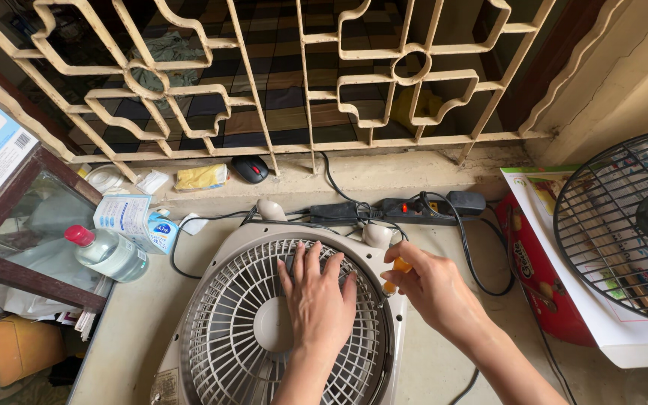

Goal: The person uses a screwdriver to loosen and remove screws from the front grille of a white electric fan. They then detach the grille from the fan body and set it aside.

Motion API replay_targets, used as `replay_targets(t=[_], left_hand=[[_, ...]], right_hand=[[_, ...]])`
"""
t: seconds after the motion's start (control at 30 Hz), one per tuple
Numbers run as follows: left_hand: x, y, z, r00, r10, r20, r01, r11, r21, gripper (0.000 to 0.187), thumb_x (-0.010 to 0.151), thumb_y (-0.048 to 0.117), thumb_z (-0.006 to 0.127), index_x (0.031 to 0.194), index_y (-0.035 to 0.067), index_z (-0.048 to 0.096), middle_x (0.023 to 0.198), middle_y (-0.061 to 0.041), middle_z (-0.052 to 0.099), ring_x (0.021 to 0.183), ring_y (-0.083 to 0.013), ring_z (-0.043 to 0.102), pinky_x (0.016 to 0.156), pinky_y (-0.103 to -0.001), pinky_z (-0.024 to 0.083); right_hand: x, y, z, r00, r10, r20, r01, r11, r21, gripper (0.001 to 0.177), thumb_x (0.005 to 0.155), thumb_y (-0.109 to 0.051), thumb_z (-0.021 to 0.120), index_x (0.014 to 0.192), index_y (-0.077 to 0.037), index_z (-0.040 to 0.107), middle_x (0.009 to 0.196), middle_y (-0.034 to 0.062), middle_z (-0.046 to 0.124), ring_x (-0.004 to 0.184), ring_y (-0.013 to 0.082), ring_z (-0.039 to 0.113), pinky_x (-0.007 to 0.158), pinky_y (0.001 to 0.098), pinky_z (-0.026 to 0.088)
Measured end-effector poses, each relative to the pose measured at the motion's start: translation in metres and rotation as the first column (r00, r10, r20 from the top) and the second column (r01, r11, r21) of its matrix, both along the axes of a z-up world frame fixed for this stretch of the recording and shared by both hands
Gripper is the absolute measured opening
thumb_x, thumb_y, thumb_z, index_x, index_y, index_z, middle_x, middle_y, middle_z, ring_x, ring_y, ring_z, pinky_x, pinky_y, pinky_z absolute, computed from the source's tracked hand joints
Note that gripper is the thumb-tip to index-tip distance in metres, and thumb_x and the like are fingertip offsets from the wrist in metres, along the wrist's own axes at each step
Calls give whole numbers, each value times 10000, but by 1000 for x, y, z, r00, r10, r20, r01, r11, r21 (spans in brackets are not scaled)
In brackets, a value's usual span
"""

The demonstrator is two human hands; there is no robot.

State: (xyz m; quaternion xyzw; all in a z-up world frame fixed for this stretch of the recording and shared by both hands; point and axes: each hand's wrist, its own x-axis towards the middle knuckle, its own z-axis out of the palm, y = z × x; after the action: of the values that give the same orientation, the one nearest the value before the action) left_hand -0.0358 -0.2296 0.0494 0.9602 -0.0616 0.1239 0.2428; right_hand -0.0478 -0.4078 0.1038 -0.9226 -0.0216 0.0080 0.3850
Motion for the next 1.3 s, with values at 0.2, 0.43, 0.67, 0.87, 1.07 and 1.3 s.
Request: replay_targets(t=[0.2, 0.43, 0.67, 0.87, 1.07, 1.3], left_hand=[[0, 1, -2, 1000, -6, 19, 6, 1000, 3, 411, 897, 310, 647, 1228, 67, 672, 1421, -195, 501, 1437, -386, 317, 1185, -633, 90], [0, 1, -3, 1000, -11, 29, 11, 1000, -4, 414, 893, 314, 648, 1226, 70, 673, 1433, -196, 502, 1434, -389, 317, 1182, -635, 89], [1, 0, -3, 1000, -10, 20, 10, 1000, 8, 422, 897, 323, 642, 1228, 62, 668, 1467, -196, 502, 1434, -388, 313, 1180, -636, 87], [0, 2, -4, 1000, -13, 24, 13, 1000, 9, 420, 899, 323, 643, 1231, 68, 669, 1447, -197, 501, 1433, -389, 317, 1180, -635, 92], [1, 1, -3, 1000, -9, 17, 9, 1000, 1, 452, 891, 324, 648, 1275, 86, 677, 1466, -191, 499, 1430, -383, 320, 1178, -635, 93], [1, 2, -2, 1000, -13, 26, 13, 1000, 0, 448, 886, 318, 655, 1269, 87, 681, 1464, -190, 505, 1430, -384, 323, 1175, -640, 96]], right_hand=[[1, 2, -3, 999, 35, 40, -35, 999, 10, 229, 865, -179, 716, 1063, -85, 647, 788, 106, 783, 563, 216, 720, 559, 360, 554], [4, 1, -14, 995, 66, 76, -63, 997, -49, 275, 846, -189, 744, 1081, -84, 648, 862, 128, 772, 622, 280, 732, 598, 389, 551], [5, 2, -20, 992, 85, 94, -83, 996, -33, 248, 843, -180, 738, 1038, -65, 637, 857, 116, 781, 681, 277, 760, 614, 388, 551], [6, 4, -25, 991, 96, 96, -89, 993, -75, 272, 843, -200, 748, 1065, -81, 644, 875, 129, 772, 699, 300, 751, 621, 403, 547], [6, 5, -27, 990, 106, 96, -98, 992, -85, 294, 846, -222, 748, 1089, -94, 642, 880, 130, 771, 702, 321, 744, 628, 416, 545], [7, 7, -30, 982, 148, 122, -131, 982, -134, 265, 855, -251, 742, 1055, -106, 648, 884, 142, 742, 728, 357, 721, 627, 451, 533]])
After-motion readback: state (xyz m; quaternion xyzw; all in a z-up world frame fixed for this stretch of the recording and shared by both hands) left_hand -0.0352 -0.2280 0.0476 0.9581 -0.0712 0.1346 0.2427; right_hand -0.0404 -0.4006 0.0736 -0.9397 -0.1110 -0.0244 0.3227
